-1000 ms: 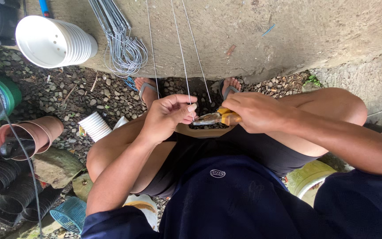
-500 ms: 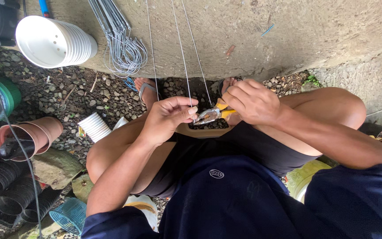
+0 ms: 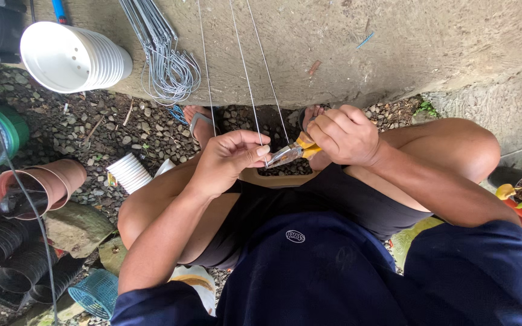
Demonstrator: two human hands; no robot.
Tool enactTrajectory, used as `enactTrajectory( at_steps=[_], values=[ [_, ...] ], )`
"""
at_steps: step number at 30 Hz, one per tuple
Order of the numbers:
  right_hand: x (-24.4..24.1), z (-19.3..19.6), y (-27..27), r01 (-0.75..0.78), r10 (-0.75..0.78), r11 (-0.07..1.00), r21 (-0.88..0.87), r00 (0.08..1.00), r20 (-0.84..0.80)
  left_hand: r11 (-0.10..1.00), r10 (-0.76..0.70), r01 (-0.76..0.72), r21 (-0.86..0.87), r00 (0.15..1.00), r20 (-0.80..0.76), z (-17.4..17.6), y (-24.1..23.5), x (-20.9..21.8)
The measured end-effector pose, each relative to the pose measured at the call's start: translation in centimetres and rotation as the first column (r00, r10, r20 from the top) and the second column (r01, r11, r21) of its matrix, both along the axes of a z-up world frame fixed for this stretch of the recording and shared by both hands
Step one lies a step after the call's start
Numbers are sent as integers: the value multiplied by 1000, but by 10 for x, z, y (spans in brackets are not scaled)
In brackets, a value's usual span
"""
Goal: The person sits on a small stool and uses pliers to cut and bend metal wires. They insert the wires through holes in a white plastic cup and bend the ends to secure them, creating a wire structure attached to the cup.
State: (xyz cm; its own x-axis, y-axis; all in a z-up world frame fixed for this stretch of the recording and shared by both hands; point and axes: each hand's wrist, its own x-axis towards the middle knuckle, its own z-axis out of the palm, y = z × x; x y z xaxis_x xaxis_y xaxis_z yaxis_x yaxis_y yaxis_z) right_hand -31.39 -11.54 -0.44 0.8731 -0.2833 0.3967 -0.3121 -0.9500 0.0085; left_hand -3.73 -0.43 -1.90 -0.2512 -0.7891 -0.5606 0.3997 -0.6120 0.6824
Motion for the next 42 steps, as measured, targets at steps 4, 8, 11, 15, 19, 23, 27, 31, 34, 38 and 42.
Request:
enactTrajectory(
  at_steps=[4,8,11,15,19,23,27,31,34,38,42],
  values=[
    [-2,-2,0,9,-9,1000,-17,1000,2,1000,6,-6,1,1000,-19,-1,-1,0],
    [3,1,-2,8,-8,1000,-3,999,35,1000,10,-10,10,1000,-11,-3,-1,1],
    [10,5,-3,2,-3,999,50,1000,24,1000,18,-18,6,1000,-11,-5,-1,3],
    [10,3,-2,31,-27,991,132,999,-28,1000,20,-20,-14,1000,13,-3,-3,4],
    [-3,-26,-1,119,-94,964,236,989,-116,999,50,-50,-9,999,14,2,-3,10],
    [-39,-72,-22,324,-308,847,421,945,-109,999,38,-36,21,998,-52,9,-4,13],
    [-76,-119,-56,623,-595,723,298,781,-190,999,49,-49,-6,997,-52,15,-4,18],
    [-91,-154,-73,730,-708,639,243,681,-185,998,32,-30,-55,999,38,20,-7,21],
    [-82,-165,-74,745,-722,640,189,667,-185,996,57,-56,-64,998,23,20,-6,23],
    [-58,-142,-65,698,-690,710,97,716,-105,990,89,-85,-109,996,28,21,-3,27],
    [-20,-111,4,639,-658,566,520,731,-183,991,103,-93,-92,988,114,19,1,35]
  ],
)
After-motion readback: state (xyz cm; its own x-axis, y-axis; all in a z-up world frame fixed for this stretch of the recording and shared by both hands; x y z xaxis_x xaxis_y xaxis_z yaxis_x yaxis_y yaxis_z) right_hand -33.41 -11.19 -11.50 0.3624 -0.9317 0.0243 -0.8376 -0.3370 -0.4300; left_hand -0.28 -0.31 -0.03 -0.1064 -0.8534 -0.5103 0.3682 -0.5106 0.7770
